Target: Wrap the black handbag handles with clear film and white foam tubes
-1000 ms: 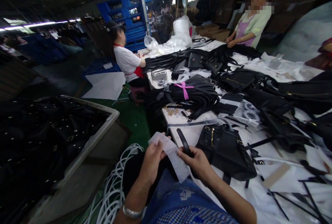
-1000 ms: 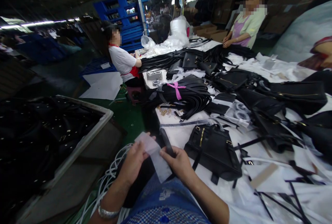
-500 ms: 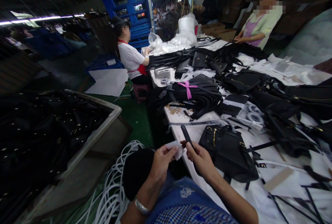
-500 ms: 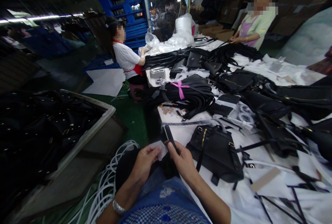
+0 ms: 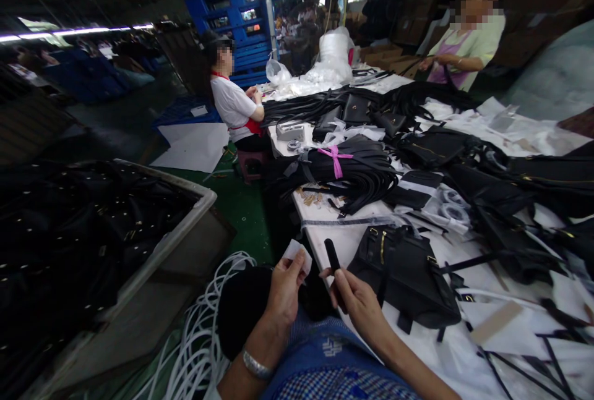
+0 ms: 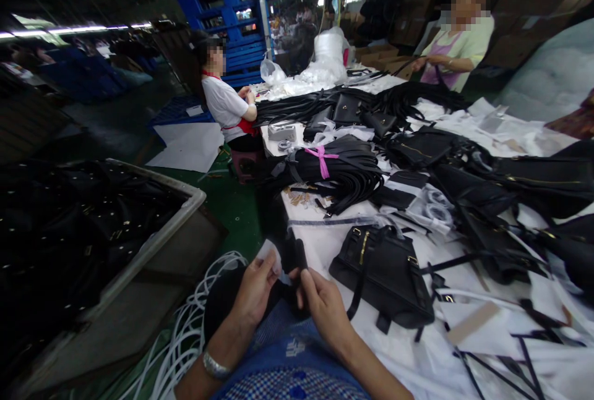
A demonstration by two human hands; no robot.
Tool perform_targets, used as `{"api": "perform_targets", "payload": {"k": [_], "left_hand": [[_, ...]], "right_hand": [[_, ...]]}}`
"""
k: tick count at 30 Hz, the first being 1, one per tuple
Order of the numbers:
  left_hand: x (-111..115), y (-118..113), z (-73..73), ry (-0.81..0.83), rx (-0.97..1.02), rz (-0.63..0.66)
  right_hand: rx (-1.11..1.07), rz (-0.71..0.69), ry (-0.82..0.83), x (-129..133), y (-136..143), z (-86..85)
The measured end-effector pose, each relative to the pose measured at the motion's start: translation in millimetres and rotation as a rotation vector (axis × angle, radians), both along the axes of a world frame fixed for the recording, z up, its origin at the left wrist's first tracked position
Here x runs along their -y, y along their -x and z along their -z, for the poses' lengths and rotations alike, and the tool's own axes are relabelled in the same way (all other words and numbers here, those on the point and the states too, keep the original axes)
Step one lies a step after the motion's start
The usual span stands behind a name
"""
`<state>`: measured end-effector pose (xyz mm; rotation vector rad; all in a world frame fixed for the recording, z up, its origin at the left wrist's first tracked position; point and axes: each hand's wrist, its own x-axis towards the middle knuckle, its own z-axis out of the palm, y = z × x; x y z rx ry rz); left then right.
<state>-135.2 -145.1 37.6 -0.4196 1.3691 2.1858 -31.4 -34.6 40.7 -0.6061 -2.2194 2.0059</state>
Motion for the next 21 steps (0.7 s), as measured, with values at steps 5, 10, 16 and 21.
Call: {"api": "perform_targets", "payload": {"k": [5, 10, 16, 21], "left_hand": [[0.9, 5.3, 1.1, -0.012, 0.001, -0.025], [-1.7, 4.6, 0.1, -0.012, 0.006, -0.008], [-3.7, 4.3, 2.2, 0.028, -0.024, -0.007], [-2.5, 5.7, 2.8, 0.084, -0.11, 0.047]], "right_hand": [[0.028, -0.214, -0.086, 0.7, -12.3, -2.9], [0.046, -0.228, -0.145, -1.1, -9.5, -2.2], [0.062, -0.181, -0.209, -3.1, -5.8, -0.6], [0.091, -0.184, -0.205, -2.4, -5.2, 2.1]]}}
